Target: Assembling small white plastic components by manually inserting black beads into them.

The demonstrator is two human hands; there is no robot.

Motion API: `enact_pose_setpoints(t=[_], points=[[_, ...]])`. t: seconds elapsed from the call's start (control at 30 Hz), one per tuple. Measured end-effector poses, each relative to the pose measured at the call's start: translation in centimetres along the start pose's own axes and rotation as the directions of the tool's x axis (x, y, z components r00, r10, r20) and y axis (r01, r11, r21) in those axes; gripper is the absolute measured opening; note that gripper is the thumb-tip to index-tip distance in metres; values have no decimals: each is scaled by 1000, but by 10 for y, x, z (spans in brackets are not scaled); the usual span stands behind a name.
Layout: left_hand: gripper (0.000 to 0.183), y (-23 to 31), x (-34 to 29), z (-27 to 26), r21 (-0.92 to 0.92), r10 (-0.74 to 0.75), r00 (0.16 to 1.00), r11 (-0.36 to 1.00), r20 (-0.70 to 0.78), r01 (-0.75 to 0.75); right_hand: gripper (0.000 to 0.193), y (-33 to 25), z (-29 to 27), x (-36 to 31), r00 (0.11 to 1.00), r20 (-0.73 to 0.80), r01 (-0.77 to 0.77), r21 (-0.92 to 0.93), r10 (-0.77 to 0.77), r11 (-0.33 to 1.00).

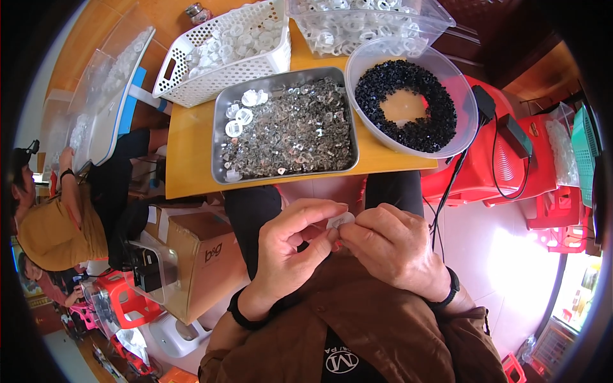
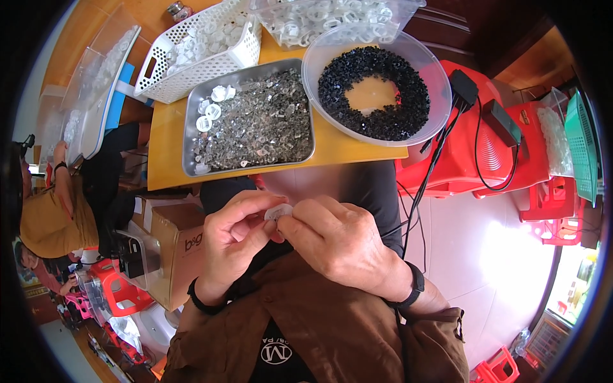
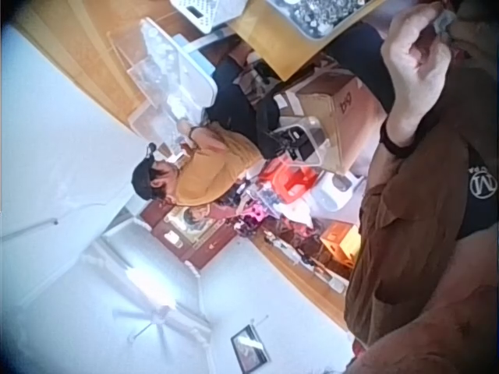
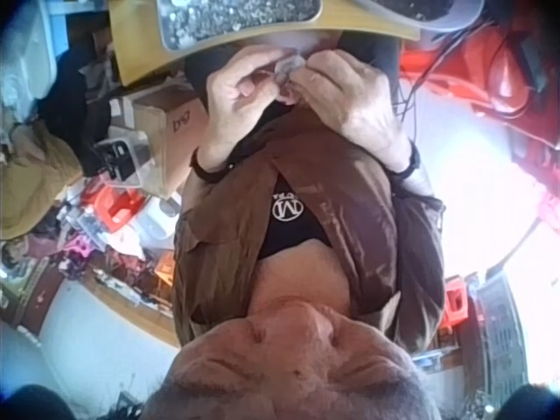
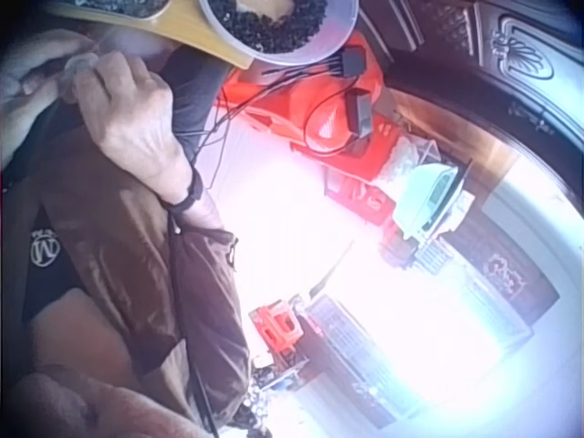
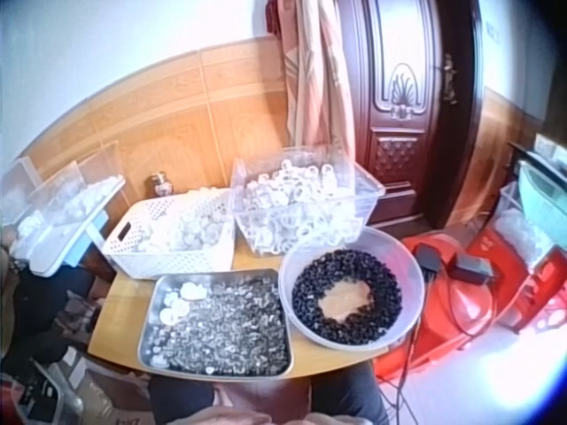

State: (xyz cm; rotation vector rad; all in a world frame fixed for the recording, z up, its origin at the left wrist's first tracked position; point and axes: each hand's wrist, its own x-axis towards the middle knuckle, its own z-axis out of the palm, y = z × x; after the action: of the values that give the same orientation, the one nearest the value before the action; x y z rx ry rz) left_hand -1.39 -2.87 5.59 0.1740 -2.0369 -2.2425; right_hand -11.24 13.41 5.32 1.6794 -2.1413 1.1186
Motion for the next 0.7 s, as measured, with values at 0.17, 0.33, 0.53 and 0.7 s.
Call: enact_pose_setpoints(t=[0.17, 0.33, 0.53, 0.7], points=[[27, -2, 0, 5, 1, 13, 997, 1000, -71, -13, 29, 3, 8, -3, 990, -133, -39, 106, 53, 994], [30, -1, -2, 8, 61, 15, 992, 998, -122, -8, 42, 5, 11, -3, 984, -177, 11, 66, 1, 998], [33, 1, -3, 10, 106, 68, 983, 993, -172, -50, 37, 6, 12, -6, 979, -171, 83, -138, -107, 987], [34, 1, -3, 11, 119, 89, 979, 991, -185, -67, 38, 7, 6, -4, 978, -88, 163, -221, -187, 961]])
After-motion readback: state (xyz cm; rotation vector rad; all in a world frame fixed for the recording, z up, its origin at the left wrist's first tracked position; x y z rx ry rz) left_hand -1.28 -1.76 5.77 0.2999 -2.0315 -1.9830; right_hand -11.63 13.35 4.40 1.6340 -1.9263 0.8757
